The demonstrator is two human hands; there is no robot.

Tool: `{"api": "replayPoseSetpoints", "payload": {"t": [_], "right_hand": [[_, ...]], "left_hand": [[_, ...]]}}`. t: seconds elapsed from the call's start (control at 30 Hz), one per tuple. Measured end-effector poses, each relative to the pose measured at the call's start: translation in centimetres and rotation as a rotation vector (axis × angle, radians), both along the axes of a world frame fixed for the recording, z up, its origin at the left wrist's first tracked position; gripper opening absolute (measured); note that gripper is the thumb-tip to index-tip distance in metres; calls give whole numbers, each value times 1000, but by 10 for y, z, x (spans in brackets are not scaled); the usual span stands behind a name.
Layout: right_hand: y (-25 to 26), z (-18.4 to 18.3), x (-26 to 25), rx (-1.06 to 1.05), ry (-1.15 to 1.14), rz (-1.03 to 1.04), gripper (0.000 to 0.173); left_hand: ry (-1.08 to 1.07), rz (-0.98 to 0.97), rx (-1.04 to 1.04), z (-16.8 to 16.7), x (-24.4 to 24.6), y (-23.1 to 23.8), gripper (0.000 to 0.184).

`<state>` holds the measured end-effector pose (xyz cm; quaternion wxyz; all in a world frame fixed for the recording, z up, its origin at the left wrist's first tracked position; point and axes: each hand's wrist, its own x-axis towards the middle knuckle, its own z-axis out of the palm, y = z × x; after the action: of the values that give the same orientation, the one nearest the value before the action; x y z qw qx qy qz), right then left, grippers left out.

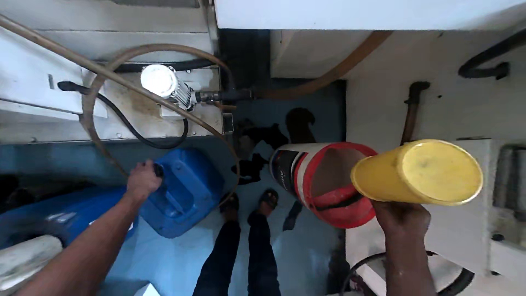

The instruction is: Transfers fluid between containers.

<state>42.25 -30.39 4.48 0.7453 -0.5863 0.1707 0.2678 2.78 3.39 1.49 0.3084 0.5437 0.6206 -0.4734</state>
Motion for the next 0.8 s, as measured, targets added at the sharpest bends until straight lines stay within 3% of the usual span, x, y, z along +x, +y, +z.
{"api": "replayPoseSetpoints", "payload": {"t": [0.07, 0.1, 0.13, 0.17, 0.2, 0.23, 0.27, 0.3, 0.37, 0.4, 0.43, 0.47, 0.5, 0.57, 0.63, 0.67, 0.7, 0.73, 0.8], "right_hand": [[-1, 0, 0, 18, 4, 3, 44], [-2, 0, 0, 25, 7, 1, 44], [-2, 0, 0, 30, 7, 2, 44], [-3, 0, -1, 36, 8, -1, 45], [-3, -1, -2, 37, 11, -8, 45], [-4, -1, -2, 40, 15, -9, 44], [-4, -1, -2, 42, 20, -14, 44], [-3, -1, -2, 43, 22, -17, 45], [-5, -2, -1, 59, 24, -17, 46], [-5, -2, -1, 56, 21, -17, 47], [-5, -1, -1, 44, 18, -18, 46], [-5, -2, -1, 39, 14, -20, 45], [-5, -2, -1, 37, 12, -26, 44], [-5, -1, 0, 24, 6, -34, 42], [-4, 0, 0, 7, 0, -35, 41], [-3, -1, -1, 6, 0, -33, 41], [-3, -2, -2, 6, -1, -23, 41], [-2, -3, -3, 5, -4, -11, 41], [-1, -5, -3, 21, -4, -8, 42]], "left_hand": [[-125, -220, 115, -38, -46, -3, 43], [-413, -319, 529, -96, -101, -15, 38], [-501, -194, 624, -128, -124, -10, 44], [-492, -99, 644, -136, -129, -7, 51], [-469, -90, 672, -125, -120, -14, 55], [-375, -125, 619, -90, -91, -23, 56], [-117, 3, 271, -29, -31, -15, 55], [-64, 70, 140, 9, 6, -11, 49], [-114, -19, 79, 29, 24, -10, 40], [-135, -137, 56, 13, 7, -7, 40], [-214, -265, 166, -22, -32, -8, 38], [-479, -347, 591, -88, -93, -17, 32], [-499, -172, 650, -123, -119, -7, 40], [-340, 146, 564, -138, -132, 3, 65], [-284, 101, 601, -120, -119, -17, 71], [-244, 19, 605, -86, -91, -29, 63], [-53, 156, 331, -27, -34, -21, 54], [-31, 222, 211, 15, 2, -15, 48], [-130, 188, 147, 49, 25, -9, 44]]}}
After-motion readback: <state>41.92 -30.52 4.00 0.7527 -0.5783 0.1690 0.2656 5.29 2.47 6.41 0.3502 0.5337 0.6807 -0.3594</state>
